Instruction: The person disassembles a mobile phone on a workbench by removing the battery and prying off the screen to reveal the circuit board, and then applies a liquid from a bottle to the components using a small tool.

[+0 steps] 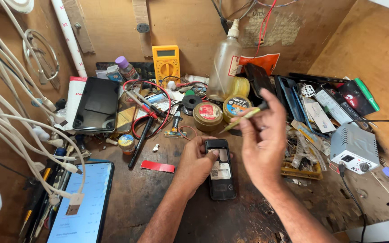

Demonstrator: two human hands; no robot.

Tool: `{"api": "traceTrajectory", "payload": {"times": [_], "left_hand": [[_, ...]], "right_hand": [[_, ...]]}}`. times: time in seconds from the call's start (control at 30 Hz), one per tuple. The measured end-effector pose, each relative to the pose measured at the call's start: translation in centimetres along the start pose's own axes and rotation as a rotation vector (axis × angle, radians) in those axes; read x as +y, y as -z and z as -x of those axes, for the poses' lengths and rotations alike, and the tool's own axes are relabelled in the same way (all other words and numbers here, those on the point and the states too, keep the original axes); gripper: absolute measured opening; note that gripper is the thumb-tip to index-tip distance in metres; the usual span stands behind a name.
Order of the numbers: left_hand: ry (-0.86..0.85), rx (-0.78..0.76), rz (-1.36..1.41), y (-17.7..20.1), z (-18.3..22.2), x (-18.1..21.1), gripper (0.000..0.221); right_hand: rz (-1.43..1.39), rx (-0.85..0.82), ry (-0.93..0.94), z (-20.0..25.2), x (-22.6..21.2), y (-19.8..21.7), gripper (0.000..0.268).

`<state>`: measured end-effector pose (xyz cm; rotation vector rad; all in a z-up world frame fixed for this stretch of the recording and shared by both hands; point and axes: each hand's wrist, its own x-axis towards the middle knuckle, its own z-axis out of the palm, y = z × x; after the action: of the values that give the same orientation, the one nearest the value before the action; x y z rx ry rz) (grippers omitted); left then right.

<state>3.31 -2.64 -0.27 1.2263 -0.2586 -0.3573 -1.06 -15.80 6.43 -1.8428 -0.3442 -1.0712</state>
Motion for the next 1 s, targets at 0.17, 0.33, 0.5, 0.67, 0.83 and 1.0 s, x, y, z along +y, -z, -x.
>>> {"api": "traceTrajectory", "payload": {"times": [0.17, 0.33, 0.5, 0.67, 0.83, 1.0], "left_hand": [[0.035, -0.004, 0.009, -0.2, 0.1, 0.6, 0.032], [0.021, 0.005, -0.004, -0.1, 0.1, 0.5, 0.033], [0.016, 0.022, -0.046, -0.1, 0.1, 0.3, 0.033], [0.001, 0.023, -0.059, -0.1, 0.1, 0.1, 0.032], [-0.031, 0.017, -0.059, -0.1, 0.1, 0.0, 0.03], [-0.045, 0.026, -0.032, 0.1, 0.2, -0.2, 0.028]], "right_hand": [[-0.028, -0.02, -0.054, 0.3, 0.5, 1.6, 0.057], [-0.036, -0.051, -0.024, 0.6, 0.8, 1.5, 0.056], [0.067, -0.07, 0.01, 0.7, 0.9, 1.4, 0.055], [0.089, -0.069, 0.012, 0.8, 0.7, 1.1, 0.054], [0.221, -0.066, 0.142, 0.4, 0.2, 0.4, 0.054], [0.132, -0.107, 0.117, 0.7, 0.5, -0.3, 0.062]]}}
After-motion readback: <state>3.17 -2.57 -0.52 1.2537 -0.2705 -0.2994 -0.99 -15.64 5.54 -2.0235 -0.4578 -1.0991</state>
